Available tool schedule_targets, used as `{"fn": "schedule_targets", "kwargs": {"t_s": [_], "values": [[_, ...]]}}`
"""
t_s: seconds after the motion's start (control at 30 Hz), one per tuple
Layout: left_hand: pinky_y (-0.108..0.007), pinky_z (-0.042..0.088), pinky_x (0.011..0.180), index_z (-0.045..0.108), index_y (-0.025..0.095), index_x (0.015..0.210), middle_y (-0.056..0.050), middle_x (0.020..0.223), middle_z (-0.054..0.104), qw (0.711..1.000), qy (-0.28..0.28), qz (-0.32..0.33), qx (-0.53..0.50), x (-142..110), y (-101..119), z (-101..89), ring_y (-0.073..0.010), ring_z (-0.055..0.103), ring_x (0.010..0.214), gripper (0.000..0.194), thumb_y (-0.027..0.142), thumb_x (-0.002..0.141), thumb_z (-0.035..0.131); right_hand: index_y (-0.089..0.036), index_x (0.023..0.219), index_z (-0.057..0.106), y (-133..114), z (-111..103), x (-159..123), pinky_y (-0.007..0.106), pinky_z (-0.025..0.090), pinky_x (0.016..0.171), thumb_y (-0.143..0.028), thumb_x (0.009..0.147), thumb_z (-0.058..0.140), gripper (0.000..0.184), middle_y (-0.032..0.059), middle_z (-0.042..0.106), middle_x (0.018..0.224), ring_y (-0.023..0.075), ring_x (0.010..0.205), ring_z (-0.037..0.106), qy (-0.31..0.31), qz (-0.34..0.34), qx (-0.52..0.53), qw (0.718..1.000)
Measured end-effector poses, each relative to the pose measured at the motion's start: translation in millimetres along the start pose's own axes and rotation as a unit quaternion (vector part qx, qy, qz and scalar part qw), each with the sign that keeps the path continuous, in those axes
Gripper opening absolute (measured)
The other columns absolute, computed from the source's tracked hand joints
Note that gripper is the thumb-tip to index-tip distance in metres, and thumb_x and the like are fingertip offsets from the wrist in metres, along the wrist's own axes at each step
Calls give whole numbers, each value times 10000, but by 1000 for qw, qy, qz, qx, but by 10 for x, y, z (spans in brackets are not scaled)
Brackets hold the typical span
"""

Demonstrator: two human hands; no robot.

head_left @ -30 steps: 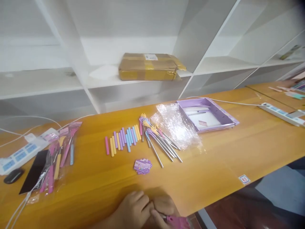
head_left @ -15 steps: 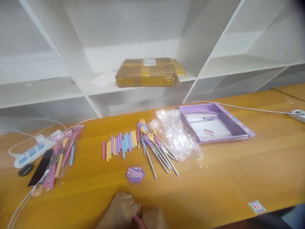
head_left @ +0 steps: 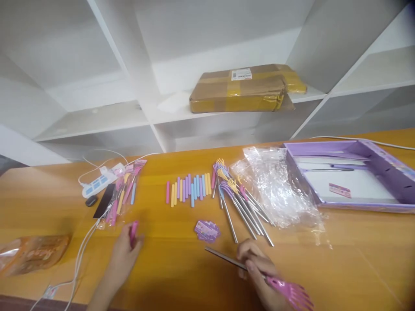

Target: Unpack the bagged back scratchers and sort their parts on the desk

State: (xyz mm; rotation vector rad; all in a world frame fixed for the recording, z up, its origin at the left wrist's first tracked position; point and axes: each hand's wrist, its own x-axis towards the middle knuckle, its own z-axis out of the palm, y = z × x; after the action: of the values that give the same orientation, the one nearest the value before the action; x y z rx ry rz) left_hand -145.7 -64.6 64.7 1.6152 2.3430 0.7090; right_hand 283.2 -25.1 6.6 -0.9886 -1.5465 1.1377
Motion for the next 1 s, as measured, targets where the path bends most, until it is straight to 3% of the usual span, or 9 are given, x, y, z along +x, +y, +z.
{"fn": "schedule_targets", "kwargs": {"t_s": [0.1,0.2,0.33,0.4,0.47,0.6,0.7,0.8,1.0], "values": [[-481,600,927,425,189,1433,-114,1181,649,998,-9,16,-57,369,133,348,-279,713,1023,567,452,954,576,-227,730,684,-30,128,67,317,551,631,-435,1094,537,444,57,698,833,190,639,653,81,39,52,995],[-539,589,980,341,137,1499,-161,1262,550,996,13,60,-67,780,247,695,-303,681,1098,646,396,949,560,-229,724,605,-49,211,70,295,519,597,-466,1058,622,410,20,644,715,174,596,605,163,79,52,982],[-626,474,1115,438,145,1472,-210,1396,502,992,16,125,-15,1018,368,981,-387,565,1323,541,297,968,566,-255,705,427,-62,60,64,282,470,594,-433,1022,687,447,-4,550,706,173,655,557,251,44,-41,966],[-648,435,1115,471,158,1473,-221,1444,520,984,5,171,41,1003,398,1036,-417,524,1345,499,275,995,552,-264,731,435,-38,-115,124,299,473,631,-386,1028,669,397,-6,537,724,177,669,551,245,6,-153,957],[-618,443,1078,470,166,1492,-221,1471,537,973,-12,215,87,966,398,1045,-413,532,1309,493,255,1011,531,-268,775,497,20,-304,243,324,496,677,-351,1026,646,303,16,594,777,194,711,595,187,-39,-267,945],[-553,443,1055,512,199,1459,-186,1456,574,965,-26,245,89,949,354,1018,-386,550,1273,477,202,983,539,-259,970,598,192,-554,552,388,555,792,-337,1055,534,132,89,698,962,249,883,680,112,-63,-368,921],[-553,438,1066,538,220,1432,-168,1430,586,970,-27,232,63,971,336,1015,-385,558,1268,471,203,962,566,-234,1186,614,308,-551,715,438,569,875,-401,1095,476,235,131,728,1083,284,987,701,110,-19,-395,912],[-572,433,1083,544,208,1409,-170,1403,590,976,-27,215,36,990,327,1029,-394,549,1278,456,206,954,577,-219,1275,605,379,-445,797,446,571,882,-440,1123,426,323,146,733,1138,297,1022,708,124,16,-412,903],[-561,447,1094,558,207,1321,-145,1325,622,978,-26,205,1,1105,284,1046,-371,566,1262,392,159,932,565,-205,1175,699,387,-309,906,429,566,917,-448,1112,475,336,128,636,1081,275,999,670,165,-60,-419,891]]}}
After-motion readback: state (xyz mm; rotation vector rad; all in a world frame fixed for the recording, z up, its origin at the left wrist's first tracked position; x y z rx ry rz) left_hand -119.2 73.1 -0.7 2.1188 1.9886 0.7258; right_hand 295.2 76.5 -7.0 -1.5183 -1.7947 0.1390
